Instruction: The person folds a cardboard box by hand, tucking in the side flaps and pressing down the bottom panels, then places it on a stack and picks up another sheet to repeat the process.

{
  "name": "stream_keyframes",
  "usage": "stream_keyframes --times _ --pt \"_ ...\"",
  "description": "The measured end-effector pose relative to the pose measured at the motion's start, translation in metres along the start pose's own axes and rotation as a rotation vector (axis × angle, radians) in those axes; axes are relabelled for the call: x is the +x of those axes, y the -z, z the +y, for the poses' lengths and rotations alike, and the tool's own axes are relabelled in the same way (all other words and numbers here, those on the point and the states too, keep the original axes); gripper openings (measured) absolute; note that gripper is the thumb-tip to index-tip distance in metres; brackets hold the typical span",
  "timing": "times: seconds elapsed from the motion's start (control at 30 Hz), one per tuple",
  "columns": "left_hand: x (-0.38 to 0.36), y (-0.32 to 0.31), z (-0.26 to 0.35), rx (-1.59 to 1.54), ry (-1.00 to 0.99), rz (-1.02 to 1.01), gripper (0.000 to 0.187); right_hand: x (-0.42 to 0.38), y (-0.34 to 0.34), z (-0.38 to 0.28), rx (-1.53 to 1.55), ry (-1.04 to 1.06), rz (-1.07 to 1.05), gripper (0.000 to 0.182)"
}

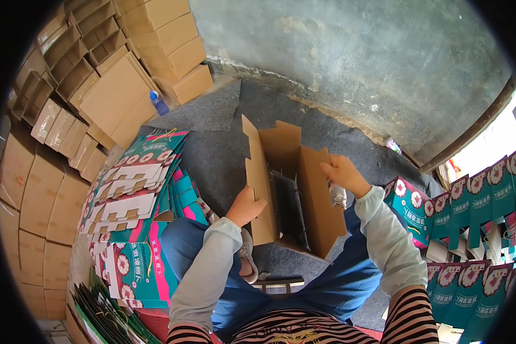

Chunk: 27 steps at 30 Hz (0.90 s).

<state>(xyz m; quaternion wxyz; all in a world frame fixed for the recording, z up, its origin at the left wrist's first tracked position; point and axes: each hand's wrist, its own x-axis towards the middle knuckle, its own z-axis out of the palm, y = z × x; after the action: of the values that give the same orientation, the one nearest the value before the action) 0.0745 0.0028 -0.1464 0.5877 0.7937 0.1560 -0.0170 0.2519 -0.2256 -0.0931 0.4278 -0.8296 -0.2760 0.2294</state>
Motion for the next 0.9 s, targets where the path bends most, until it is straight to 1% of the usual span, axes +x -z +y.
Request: stream_keyframes --times 0.07,0.17,0.27,0.37,0.47,0.53,0.63,0.67,0.73,0.8,0.87,0.9 --pt "-0.006 0.001 0.000 0.060 -0.087 -0.024 0.059 0.006 0.009 0.006 -0.019 0.005 0.045 0.026" --pt "-0.017 0.002 0.015 0.237 -0.326 -0.025 0.069 0.008 0.022 0.006 0.015 0.018 0.116 0.026" --pt "-0.027 0.000 0.042 0.505 -0.406 -0.005 0.074 0.011 0.029 0.001 0.031 0.045 0.129 0.027" --pt "-0.026 -0.005 0.072 0.747 -0.241 -0.044 0.082 0.023 0.024 -0.004 -0.035 0.066 0.126 0.027" --pt "-0.013 -0.028 0.056 1.063 -0.136 -0.065 0.088 0.046 0.006 0.009 -0.124 0.093 0.147 0.027" --pt "-0.008 -0.036 0.053 1.143 -0.116 -0.062 0.090 0.063 -0.004 0.014 -0.190 0.111 0.191 0.028" --pt "0.006 -0.036 0.045 1.179 -0.074 -0.070 0.091 0.081 -0.021 0.015 -0.327 0.108 0.345 0.029" --pt "0.012 -0.034 0.043 1.175 -0.056 -0.071 0.092 0.081 -0.026 0.016 -0.439 0.175 0.451 0.029" --pt "0.019 -0.034 0.044 1.182 -0.040 -0.083 0.092 0.065 -0.035 -0.008 -0.663 0.317 0.657 0.028" --pt "0.022 -0.037 0.048 1.182 -0.009 -0.104 0.093 0.033 -0.034 -0.054 -0.634 0.706 0.735 0.028" --pt "0.027 -0.040 0.035 1.149 -0.042 -0.061 0.093 -0.010 -0.045 -0.072 -0.523 0.772 0.299 0.028" --pt "0.029 -0.041 0.030 1.134 -0.059 -0.039 0.092 -0.033 -0.044 -0.080 -0.539 0.759 -0.029 0.027"
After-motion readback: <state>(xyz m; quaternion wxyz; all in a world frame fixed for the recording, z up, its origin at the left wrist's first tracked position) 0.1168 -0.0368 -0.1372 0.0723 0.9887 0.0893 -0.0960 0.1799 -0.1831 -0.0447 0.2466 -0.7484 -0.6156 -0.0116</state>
